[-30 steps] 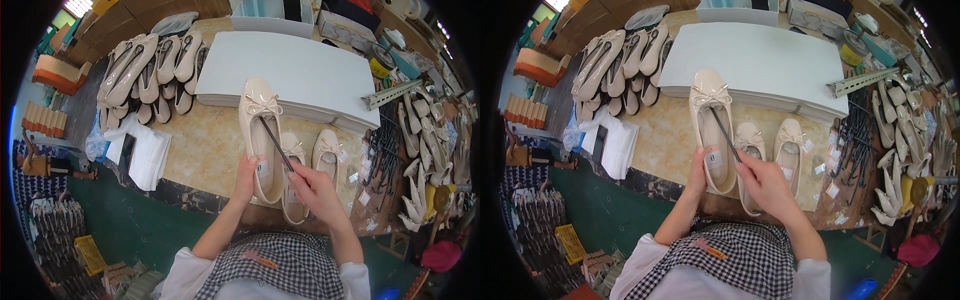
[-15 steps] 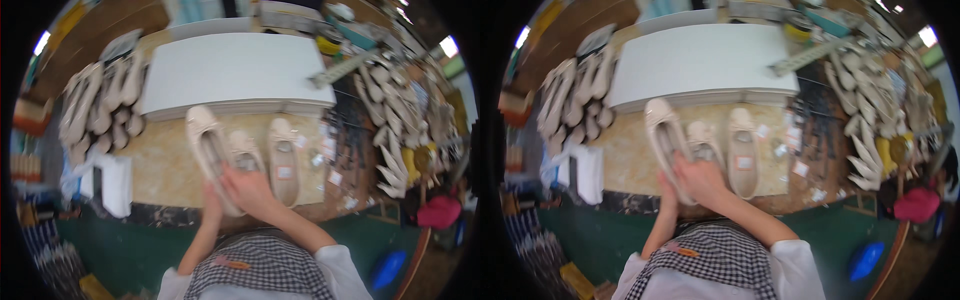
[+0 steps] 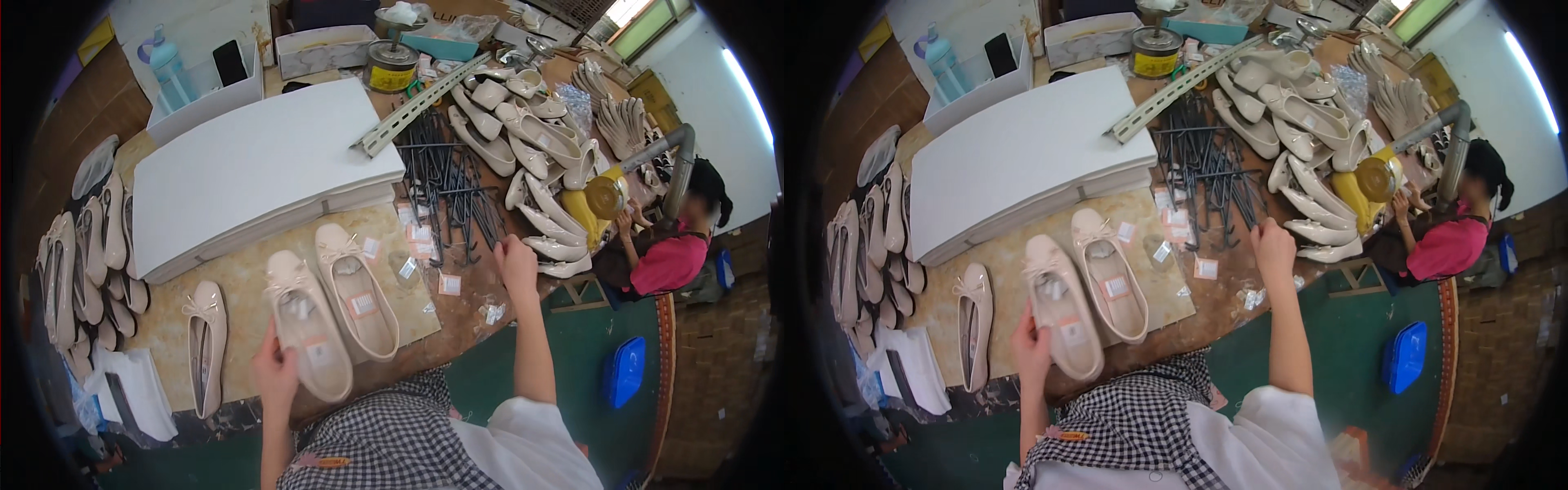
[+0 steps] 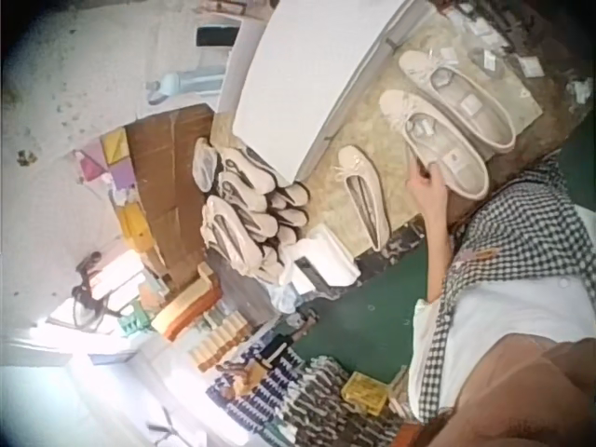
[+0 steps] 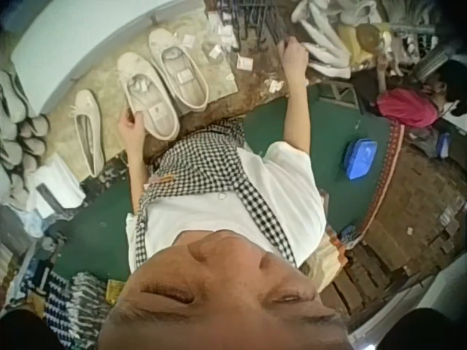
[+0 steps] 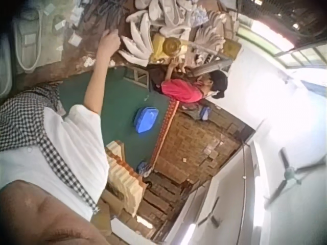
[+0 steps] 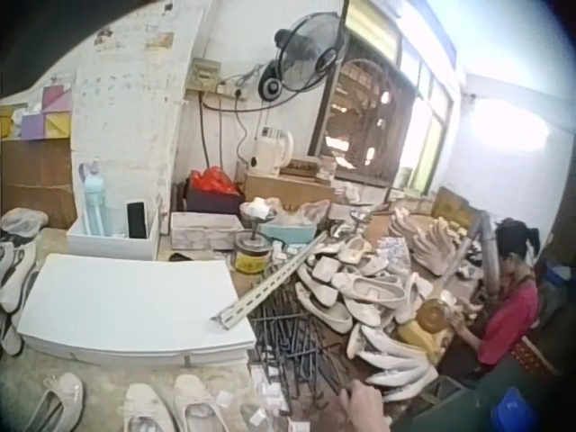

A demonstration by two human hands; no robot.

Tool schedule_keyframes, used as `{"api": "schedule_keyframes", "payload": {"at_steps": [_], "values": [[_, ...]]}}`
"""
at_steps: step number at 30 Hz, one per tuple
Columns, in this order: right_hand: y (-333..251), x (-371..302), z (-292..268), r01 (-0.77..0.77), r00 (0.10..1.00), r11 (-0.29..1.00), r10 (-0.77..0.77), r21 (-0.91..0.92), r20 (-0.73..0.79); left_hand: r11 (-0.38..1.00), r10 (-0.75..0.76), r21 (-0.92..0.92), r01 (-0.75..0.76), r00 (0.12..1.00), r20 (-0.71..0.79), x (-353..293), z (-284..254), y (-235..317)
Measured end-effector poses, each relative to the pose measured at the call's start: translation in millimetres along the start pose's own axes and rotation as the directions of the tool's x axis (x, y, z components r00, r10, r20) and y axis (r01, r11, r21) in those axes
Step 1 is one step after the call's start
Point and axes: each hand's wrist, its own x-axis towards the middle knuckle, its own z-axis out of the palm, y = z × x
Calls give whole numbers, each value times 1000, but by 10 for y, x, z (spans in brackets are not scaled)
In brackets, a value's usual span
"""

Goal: The person cleans beige ballet flats on a workbench using a small brush and a white cloth. They repeatedly insert the brush into the shoe interior to remove debris, wipe the exterior and interior surfaces with the cloth, and place the shoes back on the table. The process is repeated for multiple pairs of shoes.

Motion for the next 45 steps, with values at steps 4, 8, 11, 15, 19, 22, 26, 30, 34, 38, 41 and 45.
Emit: {"api": "schedule_keyframes", "payload": {"at_steps": [4, 8, 11, 15, 19, 22, 26, 30, 34, 38, 41, 45], "values": [[-959, -273, -318, -6, 996, 794, -53, 607, 78, 421, -269, -682, 598, 800, 536, -58, -140, 195], [-1978, -805, -538, 87, 847, 656, -445, 750, 291, 448, -322, -787, 423, 898, 300, 64, -105, 128], [-2362, -1095, -544, 3, 708, 524, -603, 852, 368, 871, -221, -443, 212, 975, 31, 141, -184, 187], [-2641, -1133, -601, -89, 609, 519, -647, 850, 458, 844, -156, -516, 145, 987, 22, 99, -217, 147], [-2799, -1160, -533, -93, 630, 472, -653, 877, 419, 872, 0, -490, 18, 999, 38, 33, -257, 177], [-2889, -1231, -556, 185, 714, 469, -668, 864, 210, 877, 26, -478, -42, 999, -41, -13, -155, 176], [-2969, -1291, -319, 495, 730, 426, -677, 758, -96, 877, -53, -480, -2, 994, -99, -105, 5, -13], [-2837, -1404, -116, 450, 675, 543, -727, 709, 128, 850, -193, -517, 101, 973, -128, -95, -4, -440], [-1973, -898, -34, 297, 828, 524, -558, 798, 58, 956, -223, -222, 189, 965, -140, -136, -433, -151], [-580, 124, 113, 42, 990, 998, -36, 42, -135, 878, 196, 463, -123, 974, -112, -3, -256, 370], [-390, 386, 366, -36, 999, 977, 32, -208, -26, 858, -108, 513, -6, 976, 192, 313, 553, 472], [-237, 348, 32, -39, 999, 998, 37, -44, -35, 936, -21, 347, -62, 973, 229, 370, 577, 239]]}}
